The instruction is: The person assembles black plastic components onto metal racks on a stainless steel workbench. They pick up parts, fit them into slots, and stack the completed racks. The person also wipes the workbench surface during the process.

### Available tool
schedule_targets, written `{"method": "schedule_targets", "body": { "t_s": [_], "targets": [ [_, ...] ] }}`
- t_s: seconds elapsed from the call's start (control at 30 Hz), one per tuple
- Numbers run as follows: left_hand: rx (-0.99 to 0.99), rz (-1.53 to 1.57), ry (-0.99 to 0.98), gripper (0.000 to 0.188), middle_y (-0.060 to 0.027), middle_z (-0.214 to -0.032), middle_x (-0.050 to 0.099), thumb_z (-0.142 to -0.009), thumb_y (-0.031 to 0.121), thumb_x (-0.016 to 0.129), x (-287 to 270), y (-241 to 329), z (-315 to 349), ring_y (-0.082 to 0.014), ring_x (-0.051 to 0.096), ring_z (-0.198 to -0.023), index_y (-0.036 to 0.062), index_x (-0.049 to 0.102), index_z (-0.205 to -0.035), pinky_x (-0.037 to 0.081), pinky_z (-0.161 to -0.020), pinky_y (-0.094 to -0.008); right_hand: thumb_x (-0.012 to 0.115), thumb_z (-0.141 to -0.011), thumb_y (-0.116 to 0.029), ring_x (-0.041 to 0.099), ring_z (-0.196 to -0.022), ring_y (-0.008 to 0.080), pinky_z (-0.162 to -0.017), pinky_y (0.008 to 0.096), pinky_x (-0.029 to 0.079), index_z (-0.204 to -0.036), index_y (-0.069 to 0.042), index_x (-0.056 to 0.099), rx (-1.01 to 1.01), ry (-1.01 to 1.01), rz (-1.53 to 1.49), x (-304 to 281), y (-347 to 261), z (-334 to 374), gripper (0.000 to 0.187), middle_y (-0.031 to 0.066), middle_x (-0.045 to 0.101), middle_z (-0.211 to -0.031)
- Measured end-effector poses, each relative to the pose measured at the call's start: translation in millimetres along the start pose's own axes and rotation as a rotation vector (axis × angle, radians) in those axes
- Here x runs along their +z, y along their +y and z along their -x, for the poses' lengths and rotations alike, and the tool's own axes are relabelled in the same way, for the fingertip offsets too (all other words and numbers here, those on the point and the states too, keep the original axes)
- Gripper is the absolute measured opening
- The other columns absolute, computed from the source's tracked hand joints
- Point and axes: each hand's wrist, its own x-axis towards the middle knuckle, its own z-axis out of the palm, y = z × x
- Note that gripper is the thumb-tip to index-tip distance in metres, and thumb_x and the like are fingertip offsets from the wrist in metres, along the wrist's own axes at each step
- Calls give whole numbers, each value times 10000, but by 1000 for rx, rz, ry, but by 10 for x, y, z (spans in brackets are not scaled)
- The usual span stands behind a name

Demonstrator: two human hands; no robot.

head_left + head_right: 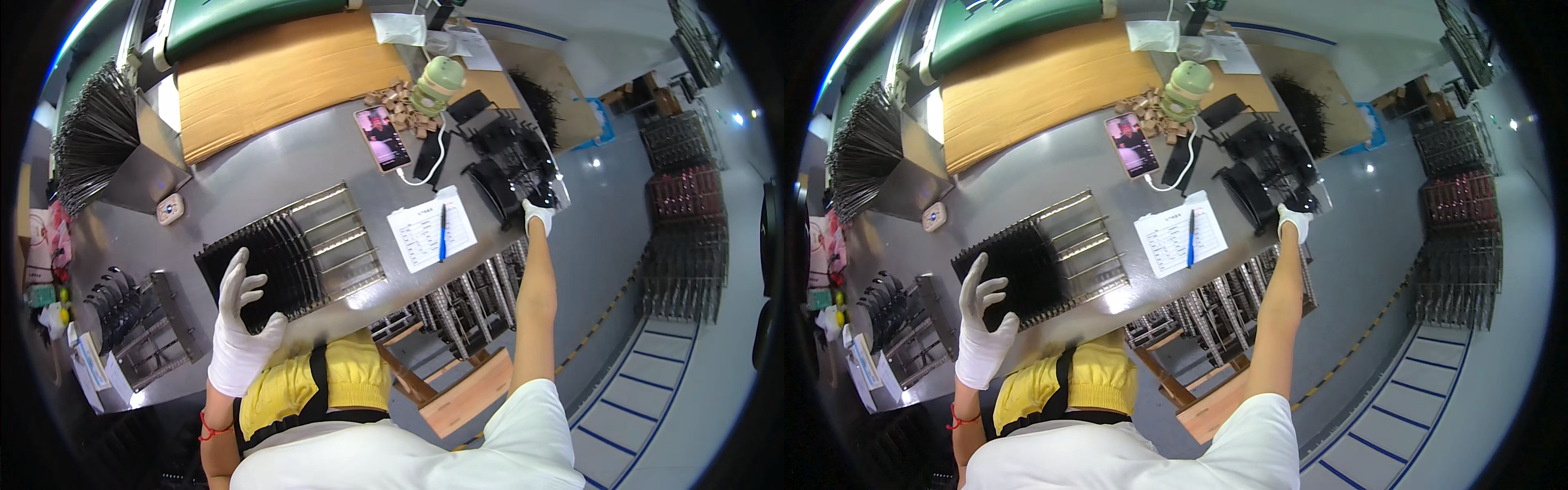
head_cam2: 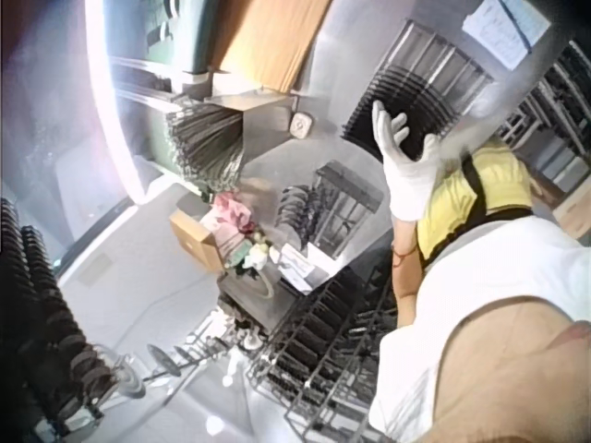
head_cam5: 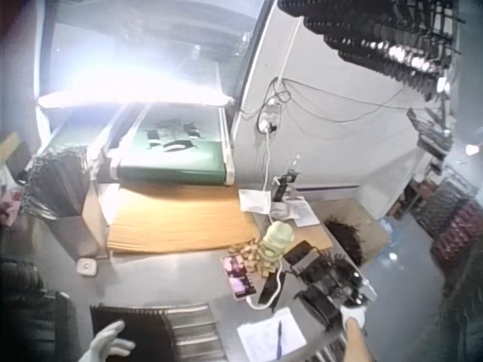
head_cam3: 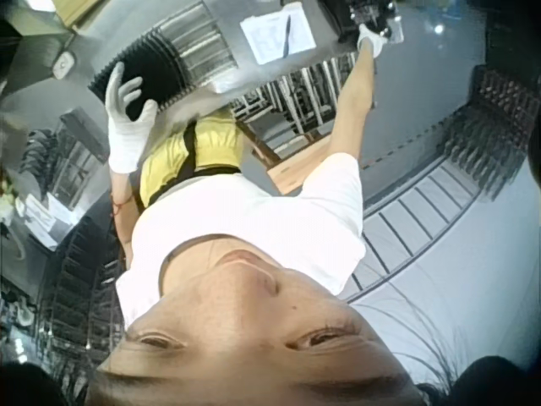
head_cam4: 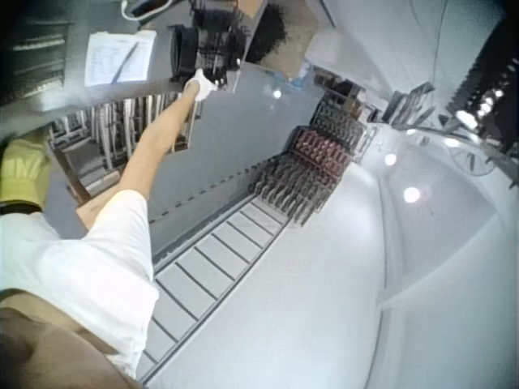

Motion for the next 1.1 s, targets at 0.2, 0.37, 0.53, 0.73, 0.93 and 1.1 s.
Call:
{"method": "schedule_targets", "body": {
  "t_s": [0.2, 0.37, 0.53, 0.73, 0.93, 1.1],
  "targets": [
    [-18, 29, -5, 848, -163, -1567, 329, -752, -146, 560, 142, 17, -13, -245, 567, -1184, 73, 262, -1514, 508, -934, -340, 865, -680, -482, 675, -1084, 339, -912, 444, 558, -1287, -48, 497, 48, 193, 32, -64, -264, 166, 832, 200, 656, -1216],
    [-20, 66, 29, 828, -166, -1541, 377, -753, -114, 656, 134, 32, -30, -235, 602, -1140, 73, 320, -1487, 527, -901, -340, 735, -716, -289, 675, -1060, 372, -903, 457, 542, -1227, -44, 580, -3, 284, -206, -290, -321, 149, 588, 225, 678, -1167],
    [-283, 413, 69, 725, -144, -1506, 414, -854, -87, 585, 87, 90, -208, -221, 576, -1170, 71, 306, -1505, 500, -950, -335, 652, -823, -266, 660, -850, 249, -745, 372, 532, -1245, 22, 588, -379, 177, -670, -912, -550, 942, 515, 161, 681, -983],
    [-101, 1054, 68, 793, -153, -1555, 311, -928, 17, 597, 447, 107, -718, -251, 499, -1284, 119, 149, -1574, 483, -1012, -373, 600, -975, -199, 584, -825, 147, -815, 311, 516, -1411, -60, 493, -661, -836, -823, -927, -909, 3532, 469, 47, 623, -1038],
    [-153, 348, 258, 826, -78, -1203, 505, -835, -49, 618, 253, 2, -645, -100, 525, -852, 151, 212, -1526, 482, -697, -217, 659, -861, -247, 594, -627, 248, -481, 362, 496, -1338, -175, 579, -1645, 276, -122, -751, -840, 5059, 489, 120, 554, -911],
    [92, 1582, 381, 595, -210, -1341, 500, -917, 360, 602, -643, -198, -323, -287, 571, -904, 185, 443, -1463, 495, -595, -294, 620, -885, -175, 664, -810, 411, -719, 488, 548, -1497, -158, 374, -1502, -524, -287, -802, -829, 4556, 660, 230, 628, -1012]
  ]
}}
